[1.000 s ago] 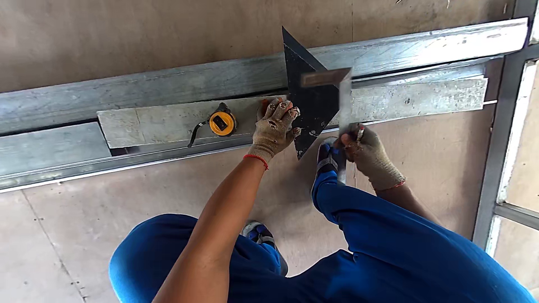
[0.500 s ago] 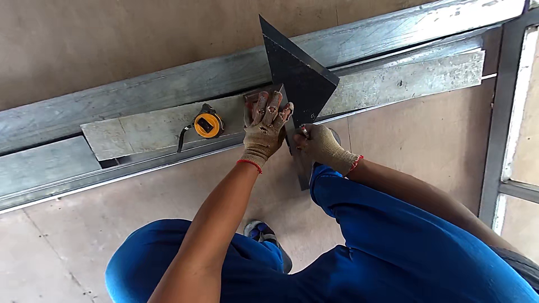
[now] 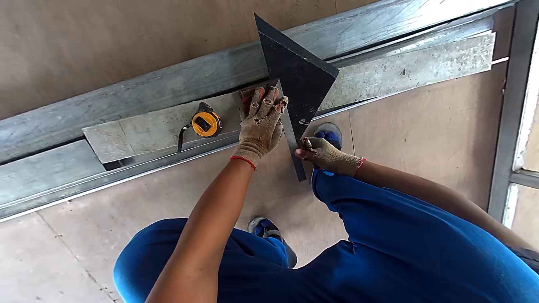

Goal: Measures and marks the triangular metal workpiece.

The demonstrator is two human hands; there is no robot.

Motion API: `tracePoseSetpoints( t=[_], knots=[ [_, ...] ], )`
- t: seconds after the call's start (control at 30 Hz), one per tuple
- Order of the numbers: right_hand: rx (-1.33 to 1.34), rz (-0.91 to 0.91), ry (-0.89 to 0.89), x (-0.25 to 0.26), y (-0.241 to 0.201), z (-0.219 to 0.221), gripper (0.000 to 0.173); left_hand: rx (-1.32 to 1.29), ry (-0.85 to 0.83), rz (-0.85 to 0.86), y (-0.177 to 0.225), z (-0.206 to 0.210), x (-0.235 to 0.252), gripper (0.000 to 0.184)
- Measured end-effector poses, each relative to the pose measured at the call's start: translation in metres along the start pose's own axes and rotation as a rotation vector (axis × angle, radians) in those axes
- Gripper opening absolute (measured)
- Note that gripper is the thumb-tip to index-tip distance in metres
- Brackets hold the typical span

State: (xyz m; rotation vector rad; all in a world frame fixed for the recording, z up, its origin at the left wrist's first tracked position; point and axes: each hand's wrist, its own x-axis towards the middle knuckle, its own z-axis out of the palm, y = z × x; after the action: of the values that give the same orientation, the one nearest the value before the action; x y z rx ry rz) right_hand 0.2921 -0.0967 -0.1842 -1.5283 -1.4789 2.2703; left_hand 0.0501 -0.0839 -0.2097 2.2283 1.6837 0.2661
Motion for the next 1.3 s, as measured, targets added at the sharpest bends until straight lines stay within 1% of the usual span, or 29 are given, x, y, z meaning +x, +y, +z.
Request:
tracePoseSetpoints(
  t=[0.07,0.13,0.2,0.37,0.53,0.63,0.73,0.87,0.97,1.1,1.17,1.23,1.3],
  knots=[
    [0.024,0.008,0.000,0.003,0.001,0.006,0.018,0.000,-0.027,-0.019,-0.001,-0.003,0.001,0.061],
    [0.047,0.028,0.009,0.004,0.002,0.009,0.017,0.040,-0.005,-0.050,-0.001,0.002,0.001,0.077],
    [0.079,0.025,0.028,0.007,0.006,0.008,0.016,0.049,0.014,-0.072,-0.002,0.006,0.001,0.086],
    [0.230,-0.035,0.065,0.011,0.021,0.009,0.010,0.062,0.006,-0.104,0.001,0.006,0.003,0.085],
    [0.323,-0.010,0.100,0.015,0.025,0.010,0.011,0.063,0.011,-0.130,0.000,0.011,0.005,0.084],
    [0.378,-0.022,0.127,0.019,0.028,0.010,0.009,0.065,0.011,-0.123,0.000,0.011,0.004,0.085],
    [0.430,-0.043,0.132,0.022,0.030,0.010,0.012,0.070,0.034,-0.116,0.000,0.013,0.005,0.084],
    [0.470,-0.029,0.169,0.022,0.024,-0.005,0.010,0.041,0.046,-0.180,0.010,0.009,0.015,0.085],
    [0.413,-0.022,0.149,0.024,0.019,-0.033,0.010,0.063,0.125,-0.196,0.018,0.014,0.028,0.086],
    [0.364,-0.089,0.084,0.031,0.025,-0.066,0.007,0.092,0.191,-0.264,0.028,0.025,0.037,0.089],
    [0.338,-0.113,0.081,0.033,0.030,-0.073,0.011,0.116,0.196,-0.299,0.031,0.030,0.038,0.091],
    [0.289,-0.156,0.034,0.030,0.036,-0.077,0.012,0.133,0.211,-0.298,0.031,0.033,0.036,0.093],
    [0.208,-0.187,-0.006,0.024,0.039,-0.080,0.024,0.142,0.236,-0.284,0.030,0.034,0.037,0.092]
  ],
)
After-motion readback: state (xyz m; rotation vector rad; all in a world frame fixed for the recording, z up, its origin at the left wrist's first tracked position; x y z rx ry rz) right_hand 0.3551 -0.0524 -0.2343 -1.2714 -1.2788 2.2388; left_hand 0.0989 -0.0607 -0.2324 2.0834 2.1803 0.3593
